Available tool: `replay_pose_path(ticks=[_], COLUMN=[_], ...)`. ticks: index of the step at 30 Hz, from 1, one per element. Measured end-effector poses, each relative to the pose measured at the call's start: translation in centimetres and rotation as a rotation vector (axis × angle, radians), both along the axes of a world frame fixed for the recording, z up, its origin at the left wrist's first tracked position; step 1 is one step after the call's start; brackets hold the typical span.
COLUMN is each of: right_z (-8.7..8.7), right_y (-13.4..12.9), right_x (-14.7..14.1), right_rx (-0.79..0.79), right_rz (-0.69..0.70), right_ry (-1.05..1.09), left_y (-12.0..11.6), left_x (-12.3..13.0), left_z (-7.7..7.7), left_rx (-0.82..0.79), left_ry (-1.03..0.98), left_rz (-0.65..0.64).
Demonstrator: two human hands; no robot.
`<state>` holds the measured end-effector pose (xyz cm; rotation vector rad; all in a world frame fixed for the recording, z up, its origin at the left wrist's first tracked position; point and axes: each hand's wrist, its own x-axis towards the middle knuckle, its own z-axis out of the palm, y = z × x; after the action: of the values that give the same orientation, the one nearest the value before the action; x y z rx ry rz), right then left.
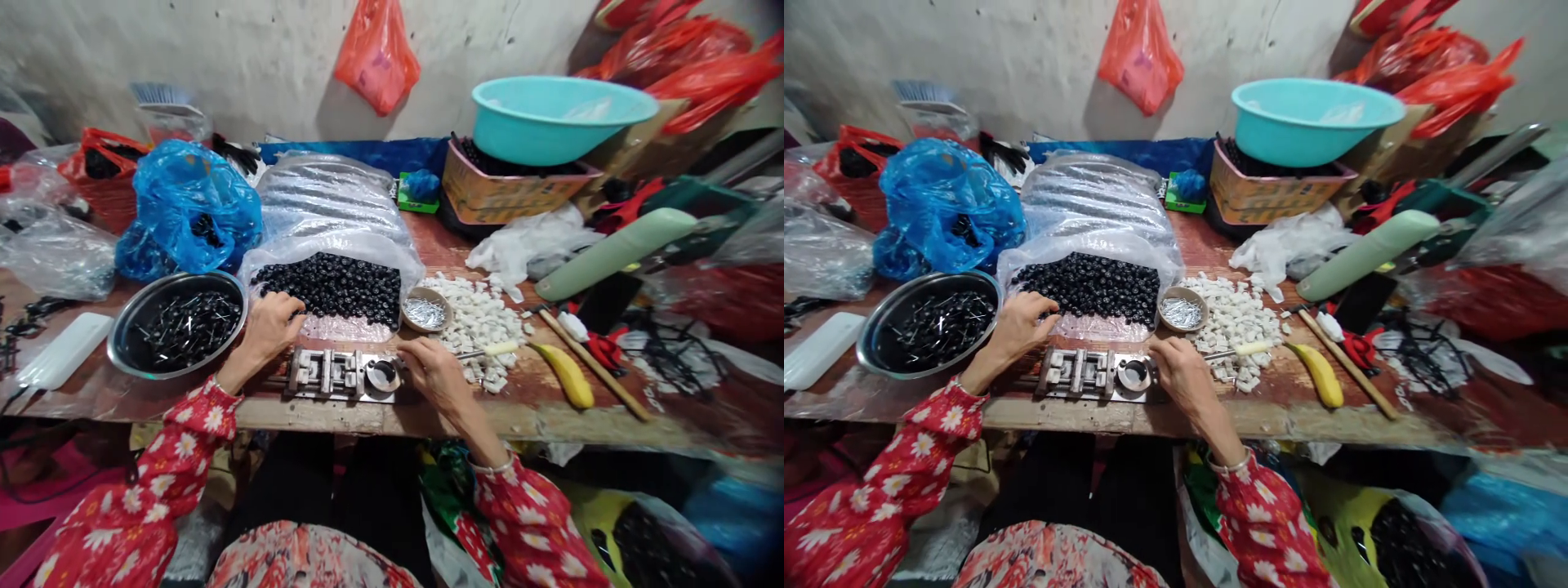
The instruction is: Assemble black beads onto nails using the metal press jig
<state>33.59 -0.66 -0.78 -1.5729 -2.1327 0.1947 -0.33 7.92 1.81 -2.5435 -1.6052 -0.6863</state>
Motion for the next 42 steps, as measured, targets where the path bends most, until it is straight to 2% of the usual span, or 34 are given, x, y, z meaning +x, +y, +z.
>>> replay_pose_path(ticks=[4, 8, 11, 14, 18, 22, 26, 29, 32, 35, 38, 42], right_z=[1.3, 1.6, 1.2, 0.5, -0.3, -0.4, 0.5, 1.0, 0.8, 0.1, -0.5, -0.7], right_y=[3.7, 7.3, 8.5, 8.5, 7.7, 5.8, 2.6, 0.4, -0.9, -1.8, -2.5, -3.3], right_x=[-2.9, -4.9, -5.7, -5.8, -5.3, -5.1, -5.6, -6.0, -6.3, -6.4, -6.5, -6.9], right_rx=[-0.060, -0.158, -0.176, -0.158, -0.079, -0.041, -0.024, 0.038, 0.071, 0.073, 0.054, 0.073], right_rz=[-0.050, -0.079, -0.071, -0.062, -0.047, 0.073, 0.174, 0.242, 0.318, 0.347, 0.313, 0.275], right_ry=[-0.059, -0.234, -0.273, -0.226, 0.028, 0.285, 0.382, 0.393, 0.393, 0.378, 0.359, 0.384], left_y=[2.5, 4.0, 4.3, 4.2, 4.1, 4.1, 3.8, 2.9, 1.3, -1.4, -4.3, -7.0], left_x=[2.7, 3.8, 3.6, 3.3, 3.2, 3.5, 3.4, 2.7, 1.5, 0.6, 0.0, -0.2], left_z=[-1.3, -2.2, -2.6, -2.9, -3.1, -3.0, -2.9, -2.7, -2.1, -1.1, -0.7, -1.4], left_rx=[-0.093, -0.148, -0.154, -0.171, -0.199, -0.212, -0.224, -0.181, -0.118, -0.122, -0.157, -0.083], left_ry=[0.070, 0.168, 0.175, 0.173, 0.172, 0.171, 0.150, 0.018, -0.173, -0.277, -0.296, -0.261], left_rz=[-0.036, -0.058, -0.075, -0.079, -0.072, -0.093, -0.132, -0.175, -0.220, -0.303, -0.410, -0.488])
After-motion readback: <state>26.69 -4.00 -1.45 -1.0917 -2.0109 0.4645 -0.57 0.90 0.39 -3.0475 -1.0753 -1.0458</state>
